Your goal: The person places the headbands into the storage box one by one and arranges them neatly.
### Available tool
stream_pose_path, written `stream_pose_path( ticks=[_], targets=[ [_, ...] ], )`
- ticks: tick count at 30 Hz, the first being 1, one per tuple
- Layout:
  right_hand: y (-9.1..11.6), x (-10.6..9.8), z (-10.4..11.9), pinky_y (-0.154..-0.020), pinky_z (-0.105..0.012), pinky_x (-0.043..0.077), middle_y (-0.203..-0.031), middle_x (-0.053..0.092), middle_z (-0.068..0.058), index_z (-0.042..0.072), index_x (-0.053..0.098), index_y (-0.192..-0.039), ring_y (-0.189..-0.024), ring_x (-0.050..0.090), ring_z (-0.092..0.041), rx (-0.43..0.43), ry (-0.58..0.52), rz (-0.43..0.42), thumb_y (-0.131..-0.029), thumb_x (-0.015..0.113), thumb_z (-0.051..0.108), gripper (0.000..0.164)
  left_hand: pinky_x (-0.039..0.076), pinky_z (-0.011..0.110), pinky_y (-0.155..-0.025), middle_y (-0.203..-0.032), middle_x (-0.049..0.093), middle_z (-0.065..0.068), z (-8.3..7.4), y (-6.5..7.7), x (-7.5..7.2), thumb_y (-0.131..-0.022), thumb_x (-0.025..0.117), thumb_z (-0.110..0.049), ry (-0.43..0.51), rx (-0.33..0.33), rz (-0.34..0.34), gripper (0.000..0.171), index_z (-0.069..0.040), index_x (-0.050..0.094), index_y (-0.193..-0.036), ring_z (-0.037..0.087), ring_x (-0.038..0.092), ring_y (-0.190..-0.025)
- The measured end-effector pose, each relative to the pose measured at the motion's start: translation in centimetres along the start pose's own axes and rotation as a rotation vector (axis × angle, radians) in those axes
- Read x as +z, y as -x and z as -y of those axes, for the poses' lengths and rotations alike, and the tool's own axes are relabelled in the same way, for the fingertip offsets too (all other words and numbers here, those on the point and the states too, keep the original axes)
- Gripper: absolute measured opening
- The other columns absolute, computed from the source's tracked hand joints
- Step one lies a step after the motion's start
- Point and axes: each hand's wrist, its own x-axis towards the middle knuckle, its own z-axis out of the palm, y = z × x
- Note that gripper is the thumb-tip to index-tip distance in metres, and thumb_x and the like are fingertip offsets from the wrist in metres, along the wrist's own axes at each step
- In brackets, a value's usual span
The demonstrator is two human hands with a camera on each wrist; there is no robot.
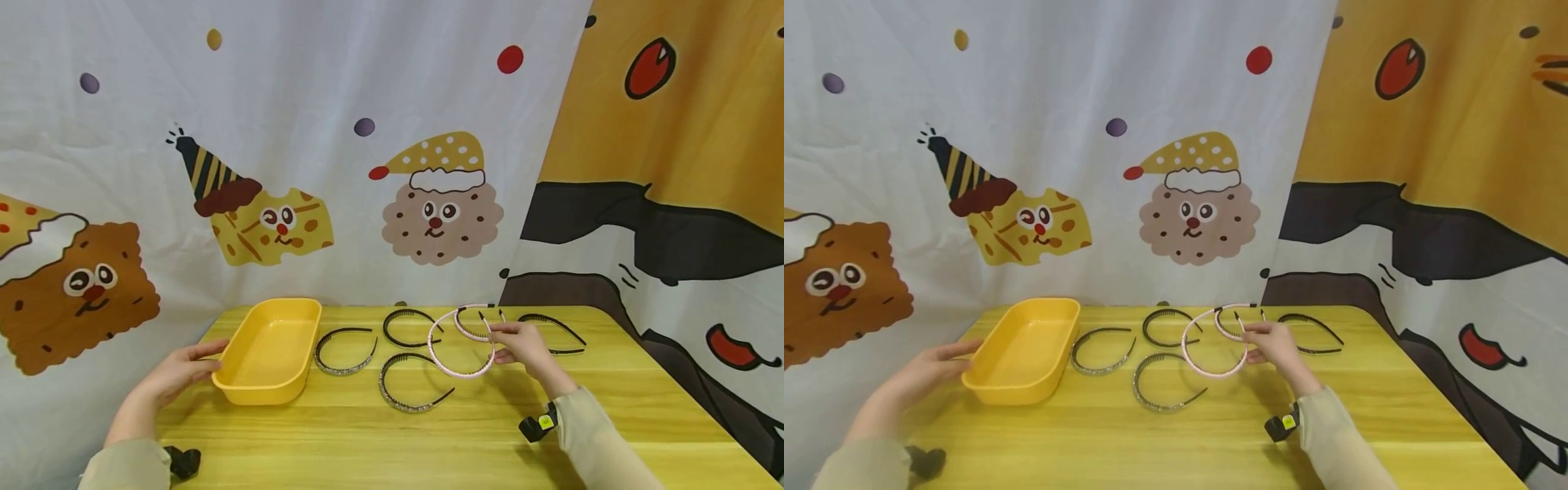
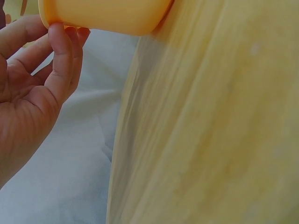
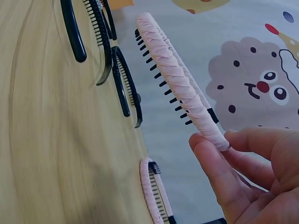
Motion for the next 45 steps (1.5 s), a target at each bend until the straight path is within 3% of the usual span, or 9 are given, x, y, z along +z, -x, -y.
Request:
stream_pose_path(
  ticks=[5,11,20,28,45],
  targets=[
    [-0.3,0.8,0.5,-0.061,-0.037,0.058,-0.107,0.064,-0.027,-0.011,0.057,-0.128,-0.062,0.068,-0.025,-0.001,0.002,0.009,-0.094,0.063,0.011,0.041,0.051,0.025,-0.088,-0.149,0.027,0.034,-0.2,0.0,0.0,-0.097,0.059,-0.016,-0.018,-0.013,-0.008,0.065,0.013,0.028,-0.146,0.006,0.059,-0.108],
    [-0.5,1.7,1.3,-0.06,-0.037,0.058,-0.094,0.067,-0.018,-0.013,0.057,-0.126,-0.062,0.068,-0.025,-0.029,-0.009,0.025,-0.093,0.063,0.009,0.04,0.051,0.026,-0.088,-0.148,0.028,0.033,-0.2,0.1,0.1,-0.098,0.059,-0.014,-0.025,-0.019,-0.008,0.063,0.013,0.028,-0.146,0.018,0.058,-0.115],
    [-1.0,2.9,2.1,-0.06,-0.037,0.058,-0.088,0.069,-0.016,-0.011,0.059,-0.124,-0.061,0.069,-0.025,-0.05,-0.025,0.03,-0.092,0.064,0.01,0.039,0.052,0.026,-0.087,-0.147,0.028,0.036,-0.1,0.2,0.1,-0.098,0.057,-0.011,-0.006,0.003,0.008,0.063,0.016,0.026,-0.145,0.012,0.06,-0.109],
    [-1.2,4.1,3.3,-0.061,-0.039,0.058,-0.09,0.07,-0.011,-0.013,0.057,-0.126,-0.063,0.069,-0.025,-0.072,-0.043,0.075,-0.093,0.063,0.009,0.04,0.051,0.028,-0.088,-0.148,0.028,0.034,-0.1,0.2,0.1,-0.098,0.058,-0.013,-0.008,-0.012,0.003,0.063,0.013,0.026,-0.146,0.02,0.058,-0.114],
    [-2.3,6.3,5.7,-0.062,-0.038,0.059,-0.09,0.068,-0.017,-0.009,0.062,-0.122,-0.065,0.069,-0.027,-0.096,-0.029,0.104,-0.091,0.064,0.008,0.035,0.052,0.027,-0.087,-0.147,0.032,0.034,0.1,0.3,0.0,-0.096,0.061,-0.015,-0.01,0.017,-0.017,0.066,0.013,0.029,-0.146,0.008,0.061,-0.106]
  ],
)
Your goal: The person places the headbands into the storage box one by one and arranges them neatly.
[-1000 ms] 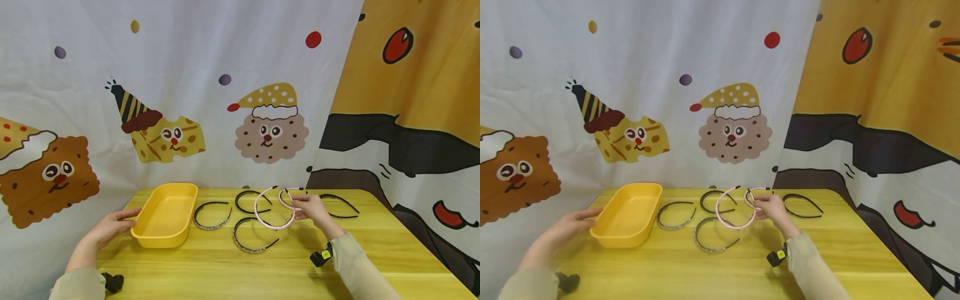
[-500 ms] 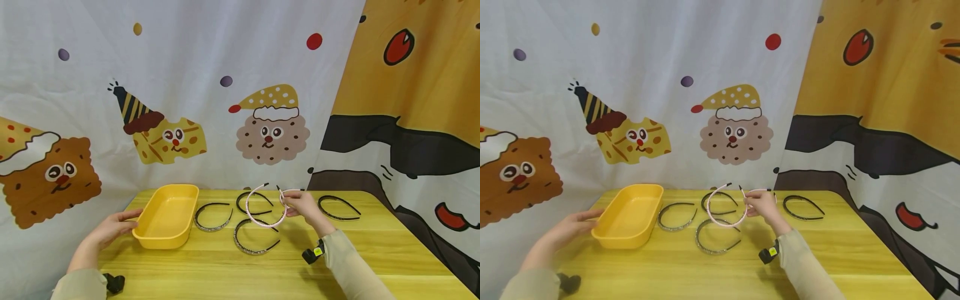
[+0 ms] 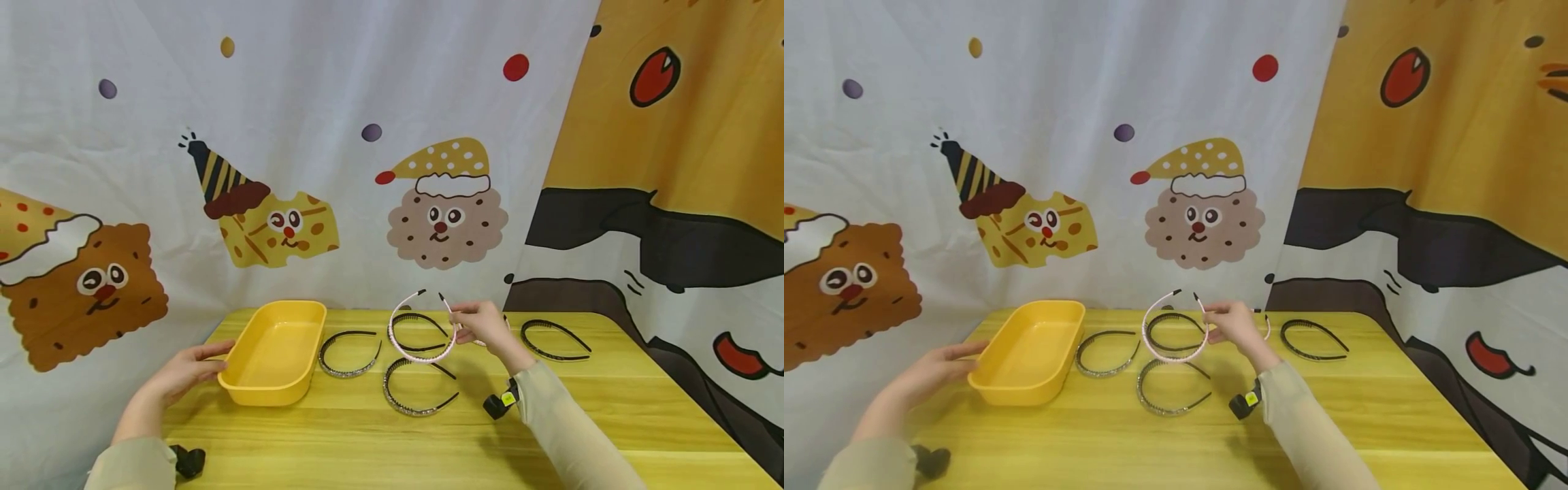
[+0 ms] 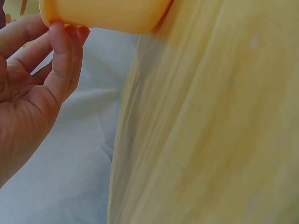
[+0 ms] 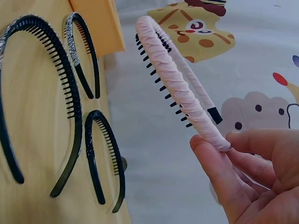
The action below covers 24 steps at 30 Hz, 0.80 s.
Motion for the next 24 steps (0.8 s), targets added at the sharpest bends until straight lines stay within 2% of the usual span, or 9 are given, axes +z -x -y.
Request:
stream_pose_path(
  ticks=[13,18,24],
  targets=[
    [-1.4,2.1,0.9,-0.063,-0.041,0.058,-0.095,0.068,-0.019,-0.007,0.061,-0.124,-0.063,0.069,-0.027,0.015,-0.044,0.063,-0.092,0.063,0.006,0.034,0.051,0.026,-0.088,-0.148,0.029,0.033,0.4,-0.3,-0.2,-0.097,0.06,-0.015,0.023,-0.009,0.022,0.064,0.013,0.028,-0.146,0.006,0.061,-0.105],
    [-1.7,2.8,1.3,-0.067,-0.045,0.058,-0.101,0.067,-0.021,-0.007,0.061,-0.124,-0.07,0.07,-0.03,-0.001,-0.074,0.064,-0.092,0.063,0.005,0.034,0.05,0.025,-0.088,-0.149,0.029,0.033,0.5,-0.3,-0.3,-0.097,0.06,-0.015,0.03,-0.006,0.024,0.065,0.013,0.028,-0.146,0.004,0.06,-0.104],
    [-1.8,3.8,1.7,-0.068,-0.045,0.058,-0.104,0.067,-0.022,-0.006,0.063,-0.122,-0.071,0.07,-0.027,-0.006,-0.079,0.059,-0.092,0.061,0.004,0.032,0.051,0.025,-0.087,-0.148,0.03,0.033,0.5,-0.4,-0.3,-0.097,0.059,-0.014,0.035,0.0,0.022,0.064,0.014,0.028,-0.145,0.005,0.061,-0.104]
  ],
)
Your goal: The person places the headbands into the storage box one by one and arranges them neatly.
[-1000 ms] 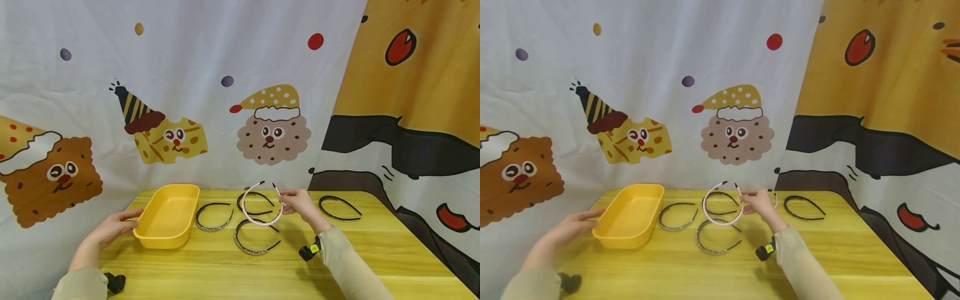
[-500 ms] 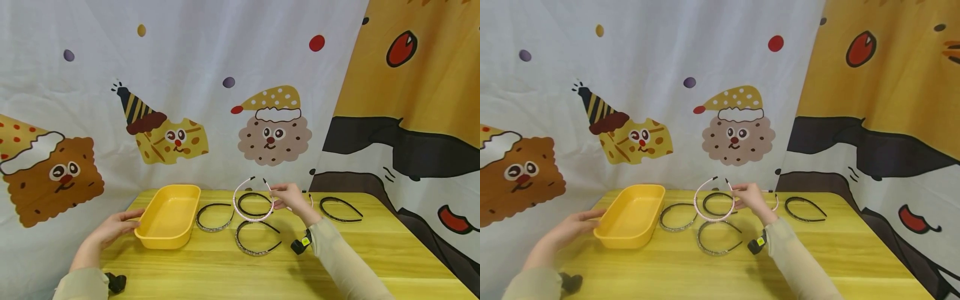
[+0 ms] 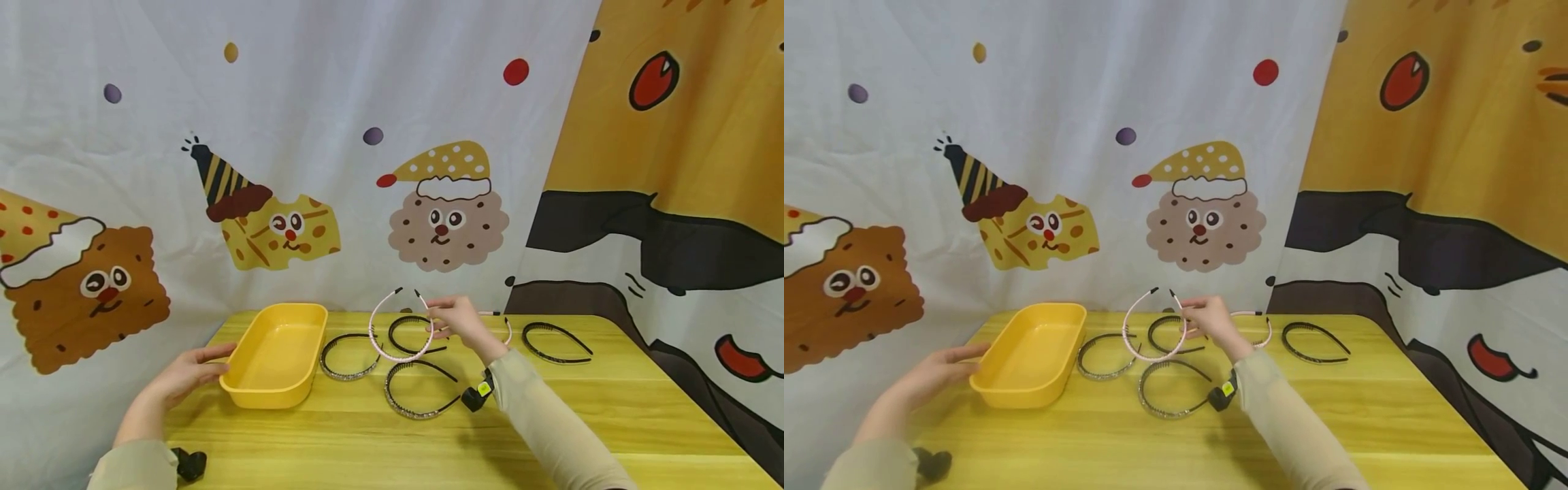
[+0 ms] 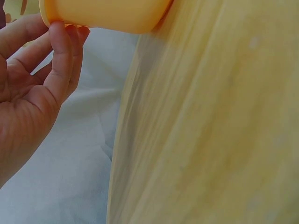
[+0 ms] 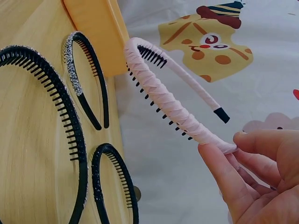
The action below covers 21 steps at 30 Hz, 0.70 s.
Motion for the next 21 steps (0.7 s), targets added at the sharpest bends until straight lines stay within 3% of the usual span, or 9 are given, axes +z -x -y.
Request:
stream_pose_path(
  ticks=[10,16,21],
  targets=[
    [-0.7,1.2,-0.1,-0.066,-0.041,0.058,-0.103,0.067,-0.021,-0.006,0.063,-0.121,-0.078,0.069,-0.036,-0.012,-0.024,0.009,-0.092,0.062,0.003,0.031,0.051,0.026,-0.088,-0.148,0.03,0.033,-0.2,0.3,0.2,-0.097,0.061,-0.016,-0.006,-0.016,-0.008,0.065,0.014,0.029,-0.145,0.002,0.06,-0.103],
    [-0.5,1.7,0.6,-0.065,-0.042,0.058,-0.098,0.068,-0.019,-0.007,0.064,-0.119,-0.073,0.068,-0.025,-0.042,-0.001,0.013,-0.092,0.062,0.003,0.03,0.051,0.028,-0.09,-0.149,0.029,0.032,-0.3,0.5,0.4,-0.097,0.06,-0.017,-0.008,-0.035,0.0,0.066,0.014,0.028,-0.146,0.004,0.06,-0.105],
    [-0.8,2.0,1.0,-0.066,-0.043,0.058,-0.094,0.069,-0.017,-0.005,0.066,-0.119,-0.079,0.066,-0.028,-0.041,0.017,0.002,-0.091,0.063,0.004,0.03,0.05,0.031,-0.092,-0.149,0.029,0.031,-0.4,0.4,0.4,-0.097,0.06,-0.018,-0.014,-0.037,-0.009,0.066,0.013,0.029,-0.146,0.011,0.059,-0.11]
  ],
)
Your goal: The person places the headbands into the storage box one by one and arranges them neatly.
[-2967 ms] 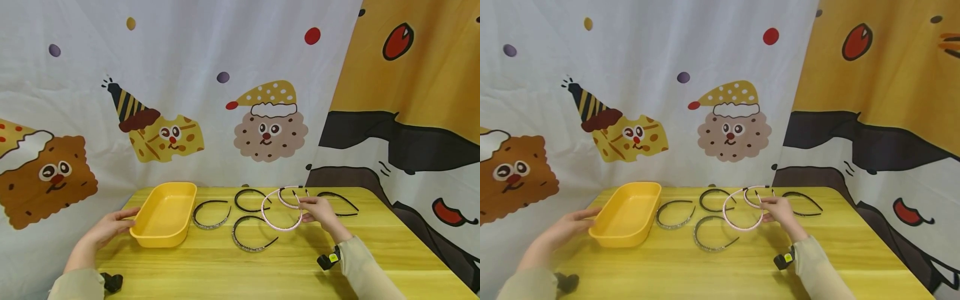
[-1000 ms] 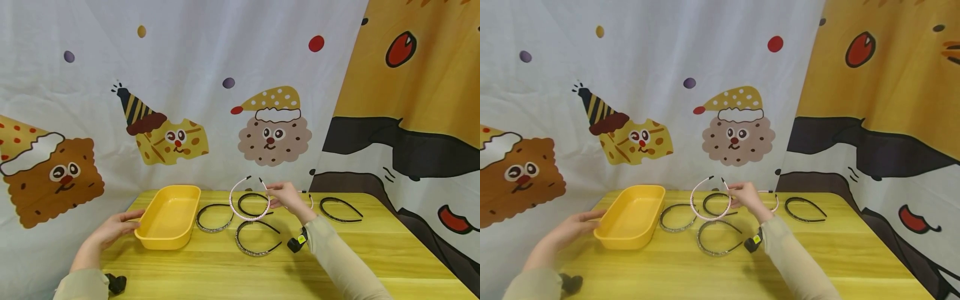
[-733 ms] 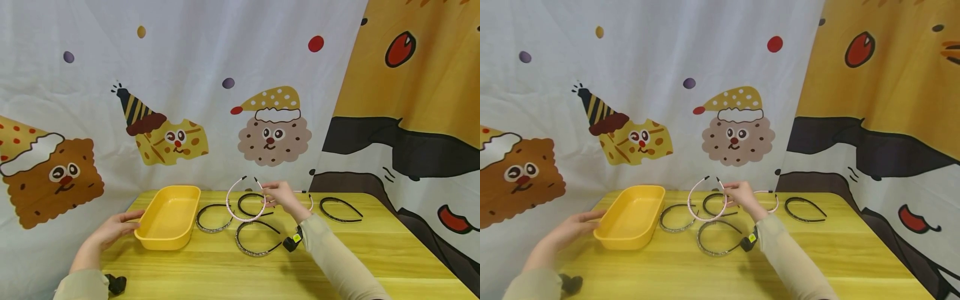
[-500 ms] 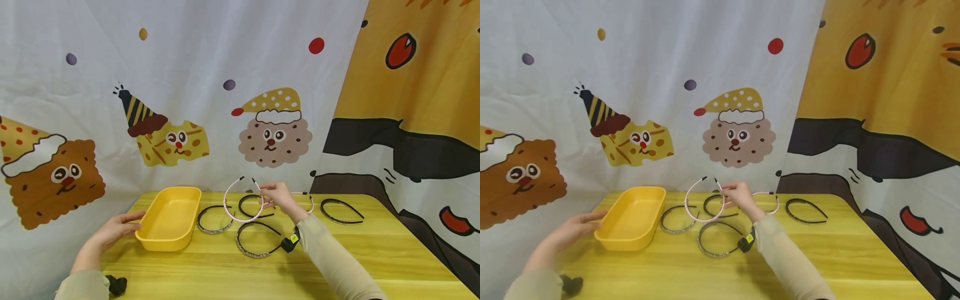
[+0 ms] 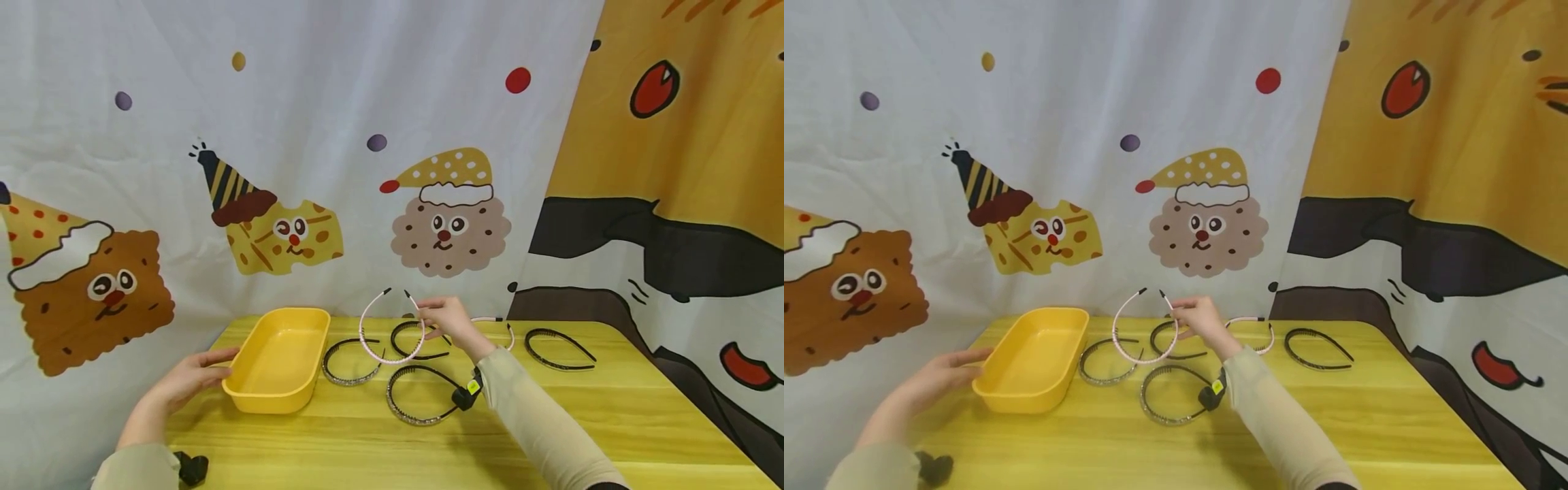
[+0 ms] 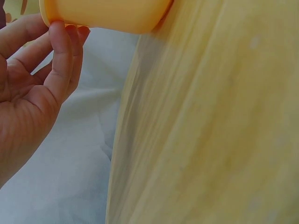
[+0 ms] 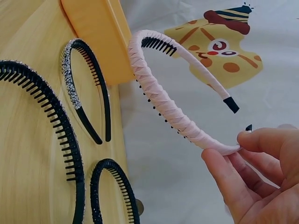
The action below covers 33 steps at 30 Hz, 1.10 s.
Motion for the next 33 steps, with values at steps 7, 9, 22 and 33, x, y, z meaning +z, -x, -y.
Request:
stream_pose_path(
  ticks=[7,9,22,33],
  targets=[
    [-0.9,0.7,-0.2,-0.064,-0.041,0.059,-0.097,0.068,-0.017,-0.002,0.068,-0.118,-0.079,0.065,-0.026,0.014,-0.009,0.019,-0.09,0.064,0.006,0.028,0.05,0.032,-0.092,-0.149,0.029,0.031,0.2,-0.2,0.0,-0.097,0.06,-0.018,0.004,0.01,0.002,0.065,0.011,0.03,-0.146,0.019,0.058,-0.116],
    [-1.1,0.9,-0.2,-0.065,-0.041,0.059,-0.097,0.069,-0.018,-0.002,0.067,-0.118,-0.08,0.065,-0.026,0.011,-0.017,0.032,-0.091,0.064,0.006,0.029,0.05,0.032,-0.092,-0.15,0.029,0.031,0.3,-0.2,0.0,-0.097,0.06,-0.018,0.005,0.005,0.003,0.065,0.011,0.03,-0.146,0.022,0.057,-0.117],
    [-2.3,1.7,0.4,-0.069,-0.045,0.058,-0.098,0.066,-0.019,-0.005,0.065,-0.121,-0.084,0.065,-0.032,-0.035,-0.062,0.069,-0.093,0.061,0.003,0.03,0.05,0.031,-0.092,-0.15,0.028,0.031,0.3,-0.1,-0.1,-0.097,0.06,-0.018,0.007,0.001,0.013,0.065,0.012,0.029,-0.146,0.015,0.058,-0.115],
    [-3.0,2.1,0.9,-0.068,-0.045,0.058,-0.09,0.067,-0.019,-0.005,0.066,-0.12,-0.086,0.064,-0.038,-0.06,-0.077,0.117,-0.09,0.063,0.004,0.031,0.05,0.031,-0.092,-0.15,0.027,0.032,0.5,-0.3,-0.1,-0.098,0.059,-0.016,0.012,-0.009,-0.004,0.064,0.013,0.029,-0.146,0.024,0.056,-0.118]
  ],
)
